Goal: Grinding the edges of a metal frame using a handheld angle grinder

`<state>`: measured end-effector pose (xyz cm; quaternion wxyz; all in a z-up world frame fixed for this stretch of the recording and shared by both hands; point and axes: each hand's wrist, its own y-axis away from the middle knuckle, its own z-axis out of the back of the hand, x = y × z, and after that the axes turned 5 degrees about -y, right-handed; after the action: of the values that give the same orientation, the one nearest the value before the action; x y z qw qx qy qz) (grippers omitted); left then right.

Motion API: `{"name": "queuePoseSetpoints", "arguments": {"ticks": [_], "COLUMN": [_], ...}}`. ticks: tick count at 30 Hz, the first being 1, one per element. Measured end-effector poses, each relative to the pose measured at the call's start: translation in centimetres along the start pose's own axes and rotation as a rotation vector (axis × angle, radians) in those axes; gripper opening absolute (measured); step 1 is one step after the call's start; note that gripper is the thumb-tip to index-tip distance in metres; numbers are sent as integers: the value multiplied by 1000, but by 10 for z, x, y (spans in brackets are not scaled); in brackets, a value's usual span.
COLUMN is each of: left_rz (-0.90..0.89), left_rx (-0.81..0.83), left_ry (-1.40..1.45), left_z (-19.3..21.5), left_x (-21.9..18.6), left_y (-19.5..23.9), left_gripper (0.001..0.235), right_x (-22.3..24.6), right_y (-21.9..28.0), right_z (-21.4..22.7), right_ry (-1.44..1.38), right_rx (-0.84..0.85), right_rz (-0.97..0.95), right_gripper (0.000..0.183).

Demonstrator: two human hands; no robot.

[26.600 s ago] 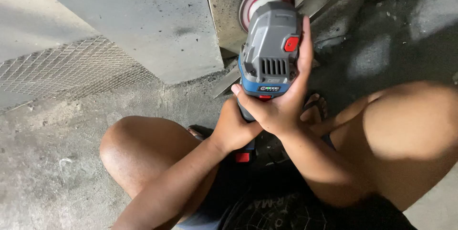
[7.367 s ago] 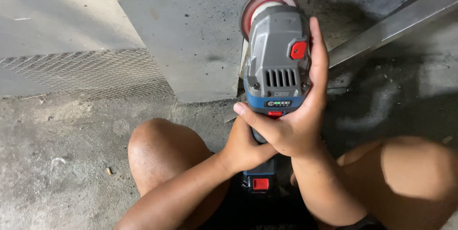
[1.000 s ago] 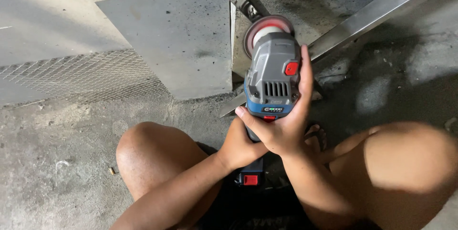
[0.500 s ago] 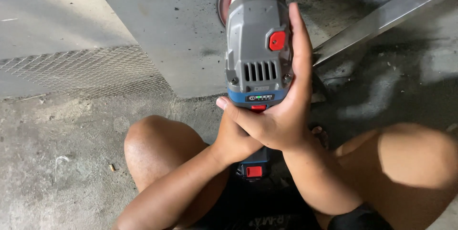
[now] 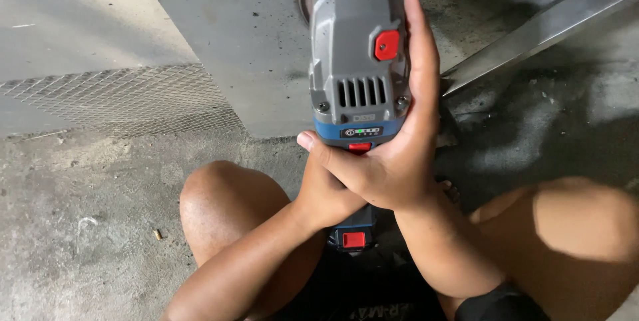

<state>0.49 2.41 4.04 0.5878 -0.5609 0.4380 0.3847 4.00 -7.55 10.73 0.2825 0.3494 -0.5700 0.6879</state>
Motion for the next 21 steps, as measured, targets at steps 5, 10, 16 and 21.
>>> {"name": "queuePoseSetpoints", "arguments": {"ticks": [5, 10, 16, 21], "left_rz": [23, 101, 176, 241], "left_rx": [38, 74, 128, 213], "left_ry": [2, -50, -34, -27], "left_z": [-5, -12, -24, -34], "left_x": [11, 18, 33, 40], "left_y": [9, 16, 24, 29], "left_gripper": [47, 48, 52, 55], "right_x": [-9, -19, -30, -41], "right_y": [14, 28, 48, 69], "right_z": [4, 12, 24, 35], "right_ry": [-9, -34, -16, 18], "right_rx": [-55, -103, -138, -205], "right_rz": [-13, -41, -82, -151], "right_gripper": [112, 110, 113, 112]}}
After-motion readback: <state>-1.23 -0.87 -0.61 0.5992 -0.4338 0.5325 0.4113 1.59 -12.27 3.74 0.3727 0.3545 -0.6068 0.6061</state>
